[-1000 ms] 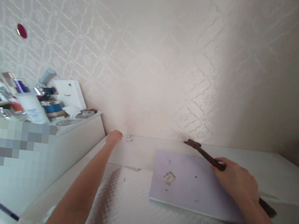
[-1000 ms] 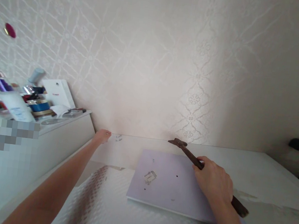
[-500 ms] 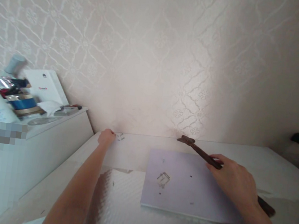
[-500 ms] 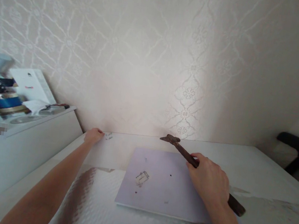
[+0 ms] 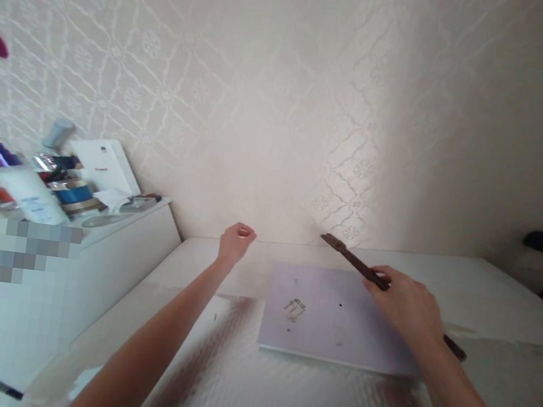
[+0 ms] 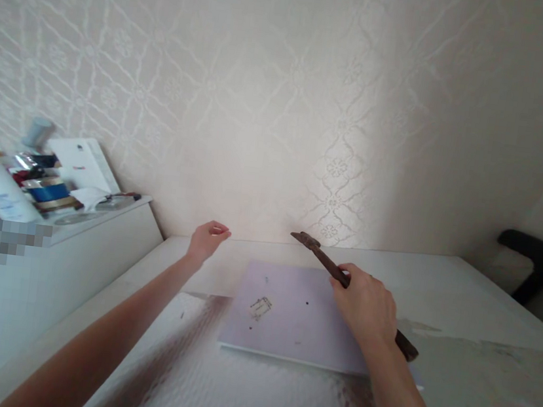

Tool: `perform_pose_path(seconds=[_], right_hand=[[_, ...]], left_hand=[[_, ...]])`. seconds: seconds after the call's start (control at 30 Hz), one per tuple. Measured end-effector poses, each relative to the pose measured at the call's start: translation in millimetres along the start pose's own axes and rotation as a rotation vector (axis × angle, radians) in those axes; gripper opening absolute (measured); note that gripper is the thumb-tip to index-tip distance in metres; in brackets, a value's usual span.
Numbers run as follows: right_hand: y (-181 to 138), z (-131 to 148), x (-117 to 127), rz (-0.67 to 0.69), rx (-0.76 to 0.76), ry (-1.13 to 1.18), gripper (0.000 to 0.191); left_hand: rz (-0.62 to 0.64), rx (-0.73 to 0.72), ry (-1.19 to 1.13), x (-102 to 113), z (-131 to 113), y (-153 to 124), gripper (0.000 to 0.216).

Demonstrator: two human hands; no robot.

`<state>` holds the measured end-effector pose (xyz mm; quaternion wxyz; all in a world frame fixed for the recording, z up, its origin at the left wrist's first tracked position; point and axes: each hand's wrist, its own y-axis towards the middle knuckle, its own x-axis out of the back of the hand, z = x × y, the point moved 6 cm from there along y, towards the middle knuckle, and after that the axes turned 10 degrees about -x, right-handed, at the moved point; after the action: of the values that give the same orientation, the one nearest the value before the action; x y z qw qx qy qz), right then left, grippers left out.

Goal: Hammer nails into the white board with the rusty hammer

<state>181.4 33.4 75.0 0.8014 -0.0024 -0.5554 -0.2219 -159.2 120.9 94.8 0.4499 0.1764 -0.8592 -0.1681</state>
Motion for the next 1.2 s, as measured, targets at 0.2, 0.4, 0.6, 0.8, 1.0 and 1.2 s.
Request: perform_pose_path(seconds=[0.2,0.4,0.6,0.8,1.0,1.2], right_hand=[[2.3,0.3,3.7,-0.027,-0.021,0.048,0.032],[3.4,-1.7,4.4,-0.023,-0.058,0.07,0.03],[1.8,0.1,7.1,-0.043,-0.05,0.079,0.03],[0.4,2.9,8.3,-0.025,-0.037,0.071,0.032],[-0.2,3.4,9.0,-0.036,-0.017,0.072,0.03],[-0.1,3.0,8.4,-0.036,-0.022,0.066,0.031]], left_hand=[[0.155,-0.349,-0.214,-35.8,-86.0,-61.8,0.015],[0.178,-0.352,-0.227,-53.2,-89.5,-80.4,0.016],[0.205,-0.403,-0.213,-56.8,-92.7,-85.1,0.015],[0.233,-0.358,-0.169,-60.2,-90.5,-84.9,0.015],[0.254,-0.363,-0.145,-63.0,-87.2,-84.8,0.015],[0.258,-0.384,-0.114,-64.6,-85.5,-85.7,0.016]])
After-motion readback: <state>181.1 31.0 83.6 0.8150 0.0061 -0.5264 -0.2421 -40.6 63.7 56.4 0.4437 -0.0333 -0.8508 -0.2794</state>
